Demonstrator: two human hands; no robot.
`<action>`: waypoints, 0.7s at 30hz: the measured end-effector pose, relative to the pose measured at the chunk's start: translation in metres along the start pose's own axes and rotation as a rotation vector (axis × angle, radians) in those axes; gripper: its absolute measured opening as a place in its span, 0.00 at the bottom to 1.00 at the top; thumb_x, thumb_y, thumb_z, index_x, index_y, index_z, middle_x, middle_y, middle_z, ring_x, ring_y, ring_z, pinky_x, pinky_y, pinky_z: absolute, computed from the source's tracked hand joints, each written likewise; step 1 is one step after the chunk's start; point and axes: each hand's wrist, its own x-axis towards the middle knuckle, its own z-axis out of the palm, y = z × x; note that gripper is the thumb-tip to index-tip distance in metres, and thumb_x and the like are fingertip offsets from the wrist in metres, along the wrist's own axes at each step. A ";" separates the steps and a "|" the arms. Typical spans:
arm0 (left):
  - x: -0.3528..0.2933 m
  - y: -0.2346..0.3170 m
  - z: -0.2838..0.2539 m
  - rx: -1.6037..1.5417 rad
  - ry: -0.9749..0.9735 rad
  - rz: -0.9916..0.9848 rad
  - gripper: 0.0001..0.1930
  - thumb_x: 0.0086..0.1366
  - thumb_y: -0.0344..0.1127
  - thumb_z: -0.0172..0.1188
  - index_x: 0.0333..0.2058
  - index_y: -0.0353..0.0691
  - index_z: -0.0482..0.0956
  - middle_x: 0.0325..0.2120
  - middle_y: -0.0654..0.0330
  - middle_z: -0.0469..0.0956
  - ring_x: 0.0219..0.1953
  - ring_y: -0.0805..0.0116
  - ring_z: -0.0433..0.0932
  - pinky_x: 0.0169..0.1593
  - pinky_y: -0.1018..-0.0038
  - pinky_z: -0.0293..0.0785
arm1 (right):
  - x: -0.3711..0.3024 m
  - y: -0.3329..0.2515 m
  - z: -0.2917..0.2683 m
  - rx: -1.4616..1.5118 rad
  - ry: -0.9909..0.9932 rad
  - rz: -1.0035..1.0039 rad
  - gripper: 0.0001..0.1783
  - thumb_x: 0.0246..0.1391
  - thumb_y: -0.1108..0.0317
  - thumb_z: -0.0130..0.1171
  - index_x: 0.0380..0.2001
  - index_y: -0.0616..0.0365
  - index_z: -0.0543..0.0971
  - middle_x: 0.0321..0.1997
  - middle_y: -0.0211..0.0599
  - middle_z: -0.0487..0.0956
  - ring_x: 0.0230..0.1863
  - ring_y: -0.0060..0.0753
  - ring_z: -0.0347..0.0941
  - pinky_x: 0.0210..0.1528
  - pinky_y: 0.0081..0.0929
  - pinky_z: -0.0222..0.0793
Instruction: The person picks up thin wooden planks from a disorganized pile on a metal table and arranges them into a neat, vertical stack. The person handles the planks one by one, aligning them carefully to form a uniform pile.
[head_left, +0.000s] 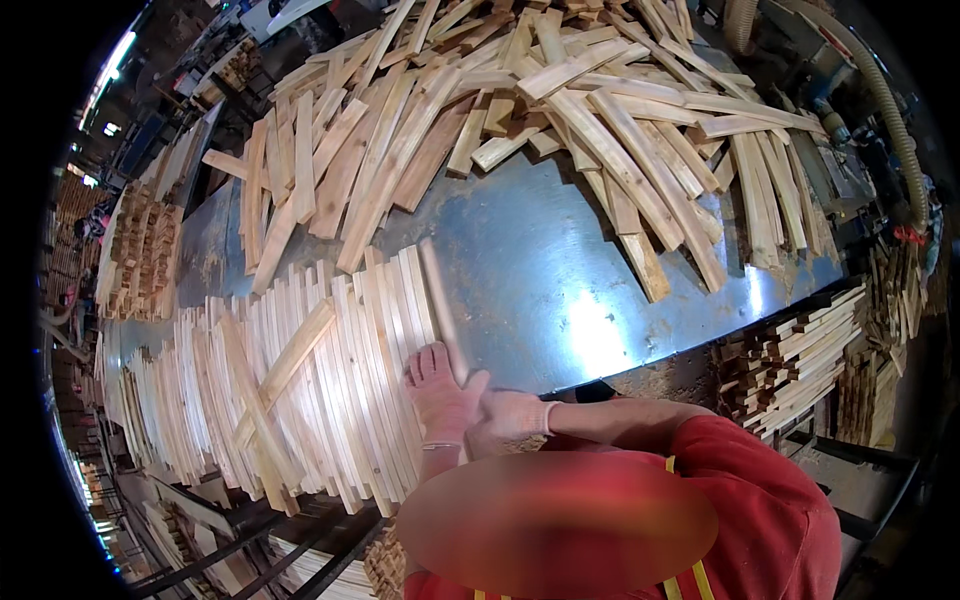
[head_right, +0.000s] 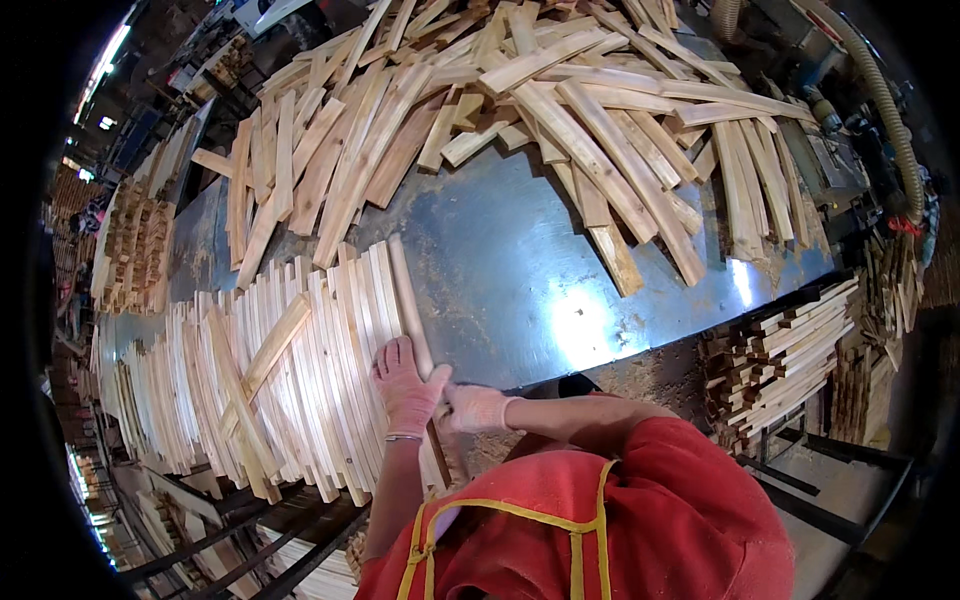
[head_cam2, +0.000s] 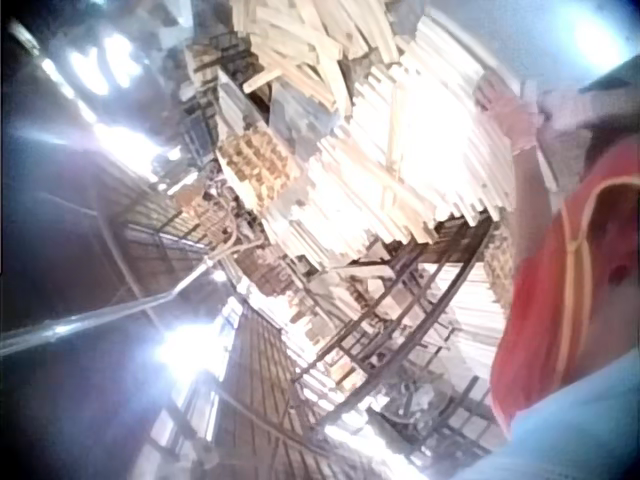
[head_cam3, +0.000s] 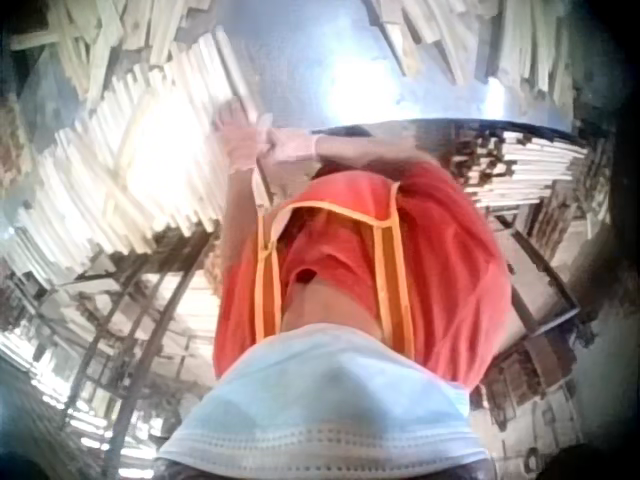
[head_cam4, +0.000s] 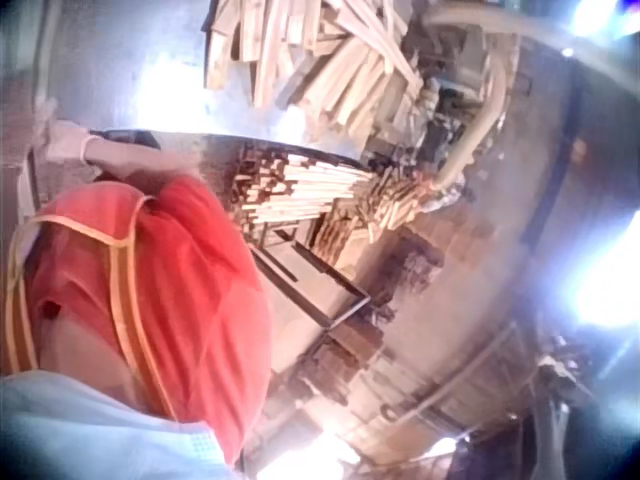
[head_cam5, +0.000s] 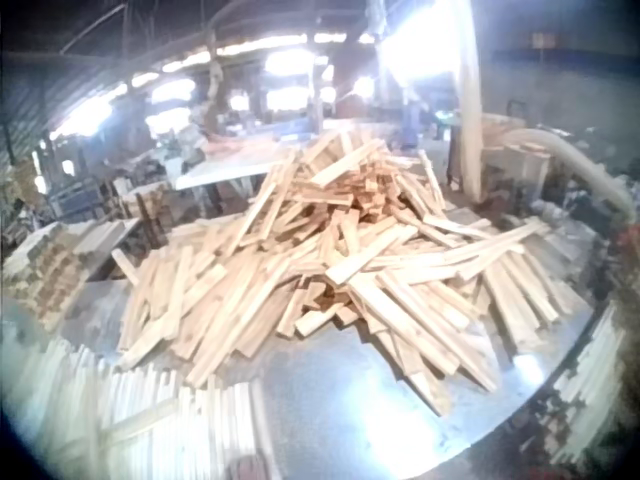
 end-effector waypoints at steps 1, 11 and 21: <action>0.000 0.006 0.006 0.038 0.043 0.021 0.43 0.65 0.52 0.66 0.74 0.39 0.65 0.73 0.51 0.65 0.77 0.47 0.59 0.80 0.49 0.52 | 0.019 0.017 0.000 -0.113 -0.034 -0.099 0.35 0.57 0.48 0.67 0.60 0.62 0.78 0.51 0.57 0.86 0.51 0.51 0.84 0.59 0.41 0.79; 0.001 0.044 -0.002 -0.001 0.091 -0.005 0.45 0.60 0.43 0.68 0.76 0.43 0.63 0.73 0.48 0.65 0.76 0.47 0.60 0.80 0.48 0.52 | -0.097 0.156 -0.346 -0.491 1.385 0.288 0.31 0.56 0.53 0.67 0.60 0.57 0.79 0.50 0.54 0.87 0.51 0.57 0.84 0.57 0.47 0.79; 0.024 0.184 -0.001 -1.664 -0.445 -0.343 0.34 0.72 0.39 0.66 0.74 0.41 0.68 0.60 0.54 0.77 0.59 0.60 0.79 0.66 0.65 0.75 | -0.092 0.068 -0.242 -0.086 0.605 -0.158 0.40 0.56 0.51 0.69 0.68 0.58 0.74 0.53 0.57 0.84 0.56 0.51 0.82 0.60 0.41 0.77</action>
